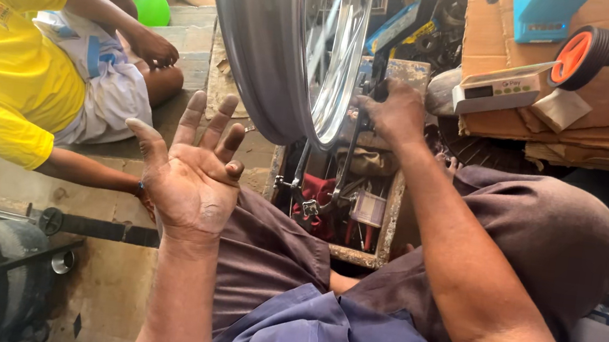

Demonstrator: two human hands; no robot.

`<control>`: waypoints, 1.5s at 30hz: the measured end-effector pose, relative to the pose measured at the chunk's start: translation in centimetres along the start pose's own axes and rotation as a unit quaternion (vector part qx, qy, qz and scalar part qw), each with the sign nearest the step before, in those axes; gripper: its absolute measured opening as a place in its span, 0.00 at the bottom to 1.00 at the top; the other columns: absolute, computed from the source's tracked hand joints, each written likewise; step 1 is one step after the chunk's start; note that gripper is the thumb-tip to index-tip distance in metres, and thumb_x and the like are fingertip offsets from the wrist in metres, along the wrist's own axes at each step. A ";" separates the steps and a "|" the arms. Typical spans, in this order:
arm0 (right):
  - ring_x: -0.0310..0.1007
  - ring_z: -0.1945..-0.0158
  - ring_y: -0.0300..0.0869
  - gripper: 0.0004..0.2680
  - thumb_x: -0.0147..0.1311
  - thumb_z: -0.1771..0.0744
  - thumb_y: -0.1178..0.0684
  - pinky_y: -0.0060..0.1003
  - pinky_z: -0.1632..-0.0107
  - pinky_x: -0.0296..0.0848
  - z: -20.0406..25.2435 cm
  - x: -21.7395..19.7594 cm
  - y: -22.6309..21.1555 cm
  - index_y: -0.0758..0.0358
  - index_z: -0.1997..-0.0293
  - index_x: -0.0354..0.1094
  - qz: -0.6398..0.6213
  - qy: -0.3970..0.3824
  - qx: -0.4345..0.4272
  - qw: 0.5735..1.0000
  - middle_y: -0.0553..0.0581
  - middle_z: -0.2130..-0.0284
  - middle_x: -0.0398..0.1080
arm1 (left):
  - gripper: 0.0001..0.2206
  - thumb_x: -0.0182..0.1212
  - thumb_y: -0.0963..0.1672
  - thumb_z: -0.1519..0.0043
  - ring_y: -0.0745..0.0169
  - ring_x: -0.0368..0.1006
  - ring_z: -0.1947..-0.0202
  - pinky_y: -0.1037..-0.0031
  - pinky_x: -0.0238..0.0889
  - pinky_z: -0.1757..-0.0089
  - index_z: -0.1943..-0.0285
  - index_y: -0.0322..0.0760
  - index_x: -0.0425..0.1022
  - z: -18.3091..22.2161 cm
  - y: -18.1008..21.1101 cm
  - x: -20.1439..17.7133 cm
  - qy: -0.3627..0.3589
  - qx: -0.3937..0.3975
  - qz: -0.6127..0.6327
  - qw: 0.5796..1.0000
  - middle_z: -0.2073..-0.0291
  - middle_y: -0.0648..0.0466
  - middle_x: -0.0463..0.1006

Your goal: The person works on a bicycle wheel attached to a stand, adjusting the spokes and rim by hand and using a tool.

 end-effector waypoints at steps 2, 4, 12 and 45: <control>0.81 0.60 0.49 0.16 0.70 0.39 0.39 0.46 0.51 0.74 -0.1 0.0 0.1 0.60 0.58 0.76 0.005 0.016 -0.038 0.999 0.59 0.65 0.79 | 0.42 0.56 0.65 0.42 0.52 0.74 0.50 0.72 0.68 0.61 0.27 0.37 0.60 0.0 -0.2 -0.1 0.012 -0.006 -0.004 1.000 0.37 0.44 0.73; 0.80 0.60 0.50 0.16 0.70 0.39 0.39 0.46 0.52 0.74 -0.2 0.0 0.4 0.61 0.59 0.77 0.004 0.029 -0.061 0.998 0.61 0.65 0.79 | 0.36 0.57 0.62 0.39 0.53 0.75 0.54 0.72 0.70 0.61 0.32 0.35 0.65 -0.1 -0.7 -0.5 0.035 -0.015 -0.053 0.998 0.41 0.44 0.74; 0.80 0.60 0.50 0.15 0.70 0.39 0.39 0.47 0.51 0.74 -0.4 0.4 0.5 0.57 0.59 0.78 0.011 0.036 -0.066 0.997 0.59 0.66 0.79 | 0.10 0.62 0.42 0.31 0.60 0.79 0.59 0.73 0.74 0.59 0.44 0.32 0.75 -0.3 -3.7 -0.2 0.019 0.048 -0.330 0.942 0.58 0.51 0.80; 0.80 0.56 0.43 0.20 0.67 0.40 0.35 0.48 0.48 0.73 -0.1 0.7 0.0 0.59 0.55 0.73 0.001 0.006 -0.036 0.999 0.54 0.63 0.79 | 0.07 0.58 0.39 0.25 0.63 0.76 0.51 0.73 0.70 0.49 0.42 0.28 0.76 1.8 -4.1 4.0 -0.074 0.256 -0.624 0.734 0.53 0.48 0.80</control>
Point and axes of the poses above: each hand's wrist, its own z-axis away from the middle knuckle, its own x-axis out of the palm, y = z × x, the point moved 2 cm from there along -z, towards the middle knuckle
